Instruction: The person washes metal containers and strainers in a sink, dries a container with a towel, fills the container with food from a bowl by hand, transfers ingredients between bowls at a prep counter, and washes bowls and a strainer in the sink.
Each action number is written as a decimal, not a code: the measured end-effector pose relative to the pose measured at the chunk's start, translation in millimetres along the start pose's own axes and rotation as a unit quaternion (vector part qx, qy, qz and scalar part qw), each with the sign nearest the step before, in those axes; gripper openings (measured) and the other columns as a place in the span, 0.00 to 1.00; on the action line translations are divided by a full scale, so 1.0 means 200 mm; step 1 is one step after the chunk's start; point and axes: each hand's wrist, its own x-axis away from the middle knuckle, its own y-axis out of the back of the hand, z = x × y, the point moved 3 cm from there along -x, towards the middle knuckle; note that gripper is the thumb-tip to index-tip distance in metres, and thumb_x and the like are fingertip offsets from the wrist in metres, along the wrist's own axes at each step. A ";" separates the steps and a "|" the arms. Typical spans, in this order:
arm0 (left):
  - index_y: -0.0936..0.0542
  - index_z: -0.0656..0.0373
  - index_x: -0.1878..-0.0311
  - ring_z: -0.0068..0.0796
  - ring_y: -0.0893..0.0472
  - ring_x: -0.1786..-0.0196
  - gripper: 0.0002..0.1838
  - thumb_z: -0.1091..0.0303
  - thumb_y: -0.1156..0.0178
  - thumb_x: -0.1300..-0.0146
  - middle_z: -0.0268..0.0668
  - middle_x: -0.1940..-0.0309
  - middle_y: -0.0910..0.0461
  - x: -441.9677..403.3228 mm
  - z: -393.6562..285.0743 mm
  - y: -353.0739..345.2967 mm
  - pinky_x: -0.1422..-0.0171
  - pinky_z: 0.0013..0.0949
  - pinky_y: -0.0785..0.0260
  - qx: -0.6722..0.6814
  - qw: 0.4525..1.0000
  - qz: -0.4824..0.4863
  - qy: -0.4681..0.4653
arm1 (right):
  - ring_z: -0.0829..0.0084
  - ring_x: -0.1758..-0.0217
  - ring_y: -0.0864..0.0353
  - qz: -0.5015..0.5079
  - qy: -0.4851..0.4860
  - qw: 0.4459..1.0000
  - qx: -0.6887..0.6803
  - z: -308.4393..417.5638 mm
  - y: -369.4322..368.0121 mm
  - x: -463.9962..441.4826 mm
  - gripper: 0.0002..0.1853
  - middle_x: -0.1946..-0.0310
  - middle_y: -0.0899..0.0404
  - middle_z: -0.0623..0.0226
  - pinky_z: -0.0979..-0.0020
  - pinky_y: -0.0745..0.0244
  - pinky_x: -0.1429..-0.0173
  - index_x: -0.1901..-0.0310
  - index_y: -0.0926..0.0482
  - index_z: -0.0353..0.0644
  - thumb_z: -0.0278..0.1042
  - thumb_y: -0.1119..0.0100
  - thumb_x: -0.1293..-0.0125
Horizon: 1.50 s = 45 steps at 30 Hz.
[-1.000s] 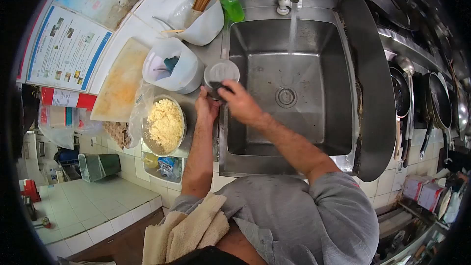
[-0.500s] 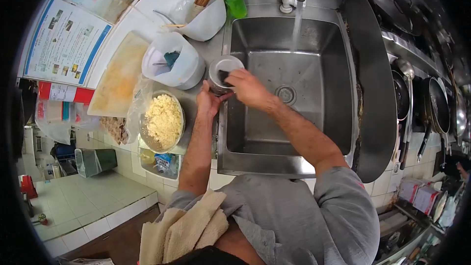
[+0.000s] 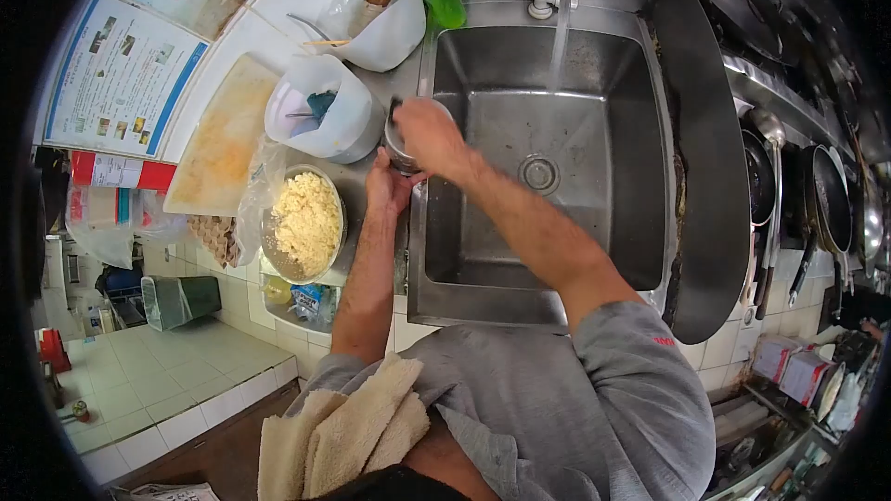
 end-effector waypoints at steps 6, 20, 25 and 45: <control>0.42 0.61 0.40 0.53 0.32 0.42 0.24 0.53 0.66 0.30 0.48 0.40 0.37 0.01 0.00 0.00 0.50 0.63 0.30 -0.033 0.998 -0.051 -0.001 | 0.54 0.58 0.30 -0.058 -0.078 0.992 0.075 -0.13 0.13 0.17 0.06 0.66 0.29 0.57 0.59 0.32 0.53 0.69 0.27 0.37 0.22 0.45 0.51; 0.44 0.63 0.39 0.54 0.32 0.42 0.25 0.54 0.66 0.30 0.50 0.42 0.36 0.02 -0.03 -0.06 0.49 0.64 0.32 -0.040 0.998 -0.030 -0.023 | 0.54 0.59 0.30 -0.056 -0.087 0.993 0.064 -0.09 0.10 0.25 0.05 0.66 0.29 0.58 0.59 0.32 0.55 0.67 0.27 0.38 0.24 0.46 0.47; 0.44 0.62 0.39 0.53 0.32 0.42 0.24 0.54 0.66 0.30 0.49 0.40 0.38 -0.04 0.01 0.02 0.49 0.62 0.31 -0.024 0.999 0.035 -0.002 | 0.53 0.61 0.29 -0.013 -0.046 0.999 0.026 0.10 0.08 0.25 0.07 0.67 0.29 0.57 0.59 0.32 0.56 0.66 0.27 0.38 0.23 0.45 0.48; 0.39 0.58 0.41 0.45 0.27 0.45 0.21 0.55 0.64 0.30 0.45 0.43 0.33 0.03 -0.03 0.01 0.51 0.54 0.28 -0.020 0.999 -0.038 -0.007 | 0.54 0.50 0.33 -0.063 -0.015 0.994 0.085 0.03 -0.06 0.12 0.13 0.59 0.30 0.55 0.60 0.36 0.47 0.60 0.26 0.34 0.26 0.43 0.48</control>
